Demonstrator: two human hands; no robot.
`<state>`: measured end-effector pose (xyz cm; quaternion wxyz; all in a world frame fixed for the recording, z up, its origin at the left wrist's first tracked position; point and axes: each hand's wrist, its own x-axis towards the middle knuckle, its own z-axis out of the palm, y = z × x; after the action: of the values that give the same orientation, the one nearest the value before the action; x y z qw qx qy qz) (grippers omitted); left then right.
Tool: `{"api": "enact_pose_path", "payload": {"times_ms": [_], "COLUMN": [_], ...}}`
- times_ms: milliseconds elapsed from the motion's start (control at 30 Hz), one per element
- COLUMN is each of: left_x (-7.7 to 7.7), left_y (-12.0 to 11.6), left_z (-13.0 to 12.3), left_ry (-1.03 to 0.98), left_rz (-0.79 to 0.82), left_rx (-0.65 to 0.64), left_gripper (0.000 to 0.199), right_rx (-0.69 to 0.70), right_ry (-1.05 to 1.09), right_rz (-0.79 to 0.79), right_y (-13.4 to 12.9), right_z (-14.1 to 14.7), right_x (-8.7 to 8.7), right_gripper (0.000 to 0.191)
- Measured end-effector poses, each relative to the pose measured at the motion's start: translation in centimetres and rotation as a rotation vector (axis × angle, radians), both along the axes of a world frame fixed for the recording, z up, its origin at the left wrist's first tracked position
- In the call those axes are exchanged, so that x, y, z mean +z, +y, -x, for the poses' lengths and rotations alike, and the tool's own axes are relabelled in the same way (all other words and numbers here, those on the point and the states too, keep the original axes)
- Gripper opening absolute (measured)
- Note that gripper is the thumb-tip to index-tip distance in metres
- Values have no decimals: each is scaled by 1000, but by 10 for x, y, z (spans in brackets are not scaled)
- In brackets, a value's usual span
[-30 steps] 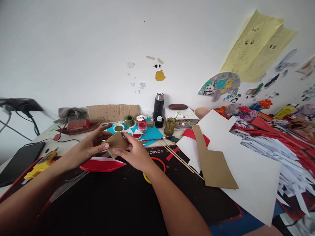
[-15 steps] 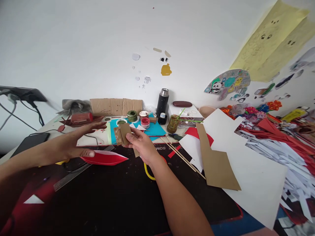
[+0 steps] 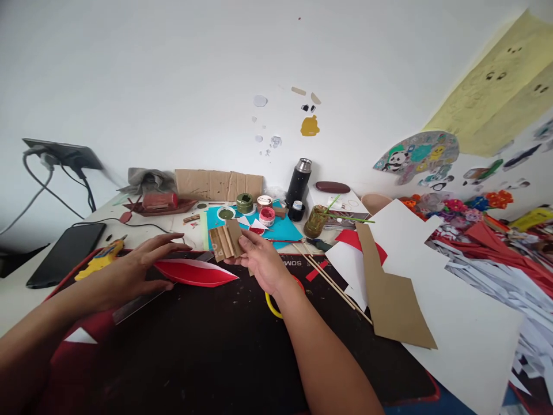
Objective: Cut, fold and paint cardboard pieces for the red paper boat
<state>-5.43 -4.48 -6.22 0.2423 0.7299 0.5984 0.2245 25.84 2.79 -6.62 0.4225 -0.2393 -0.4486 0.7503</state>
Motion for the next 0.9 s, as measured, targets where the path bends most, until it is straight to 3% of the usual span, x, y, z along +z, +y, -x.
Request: {"api": "enact_pose_path", "payload": {"times_ms": [200,367,533,633,900], "left_x": [-11,-19,-16,-13,-16], "left_y": [4,6,4,3,1], "left_z": [-1,-4,-10,-13,-20], "left_ry": [-49,-154,98,205,88], "left_rz": [-79,-193,-196,-186,-210], "left_rx": [-41,-72,-245,-306,-312], "left_gripper": [20,3,30,36,31], "right_rx": [-31,-74,20,76,173], "right_ry": [-87,-195,-246,-278,-389], "right_rz": [-41,-139,-218,-247,-298], "right_y": [1,-1,-3,-4,-8], "right_z": [0,0,-1,-2,1], "right_x": [-7,-10,-9,-8,-7], "right_gripper": [62,67,69,67,70]}}
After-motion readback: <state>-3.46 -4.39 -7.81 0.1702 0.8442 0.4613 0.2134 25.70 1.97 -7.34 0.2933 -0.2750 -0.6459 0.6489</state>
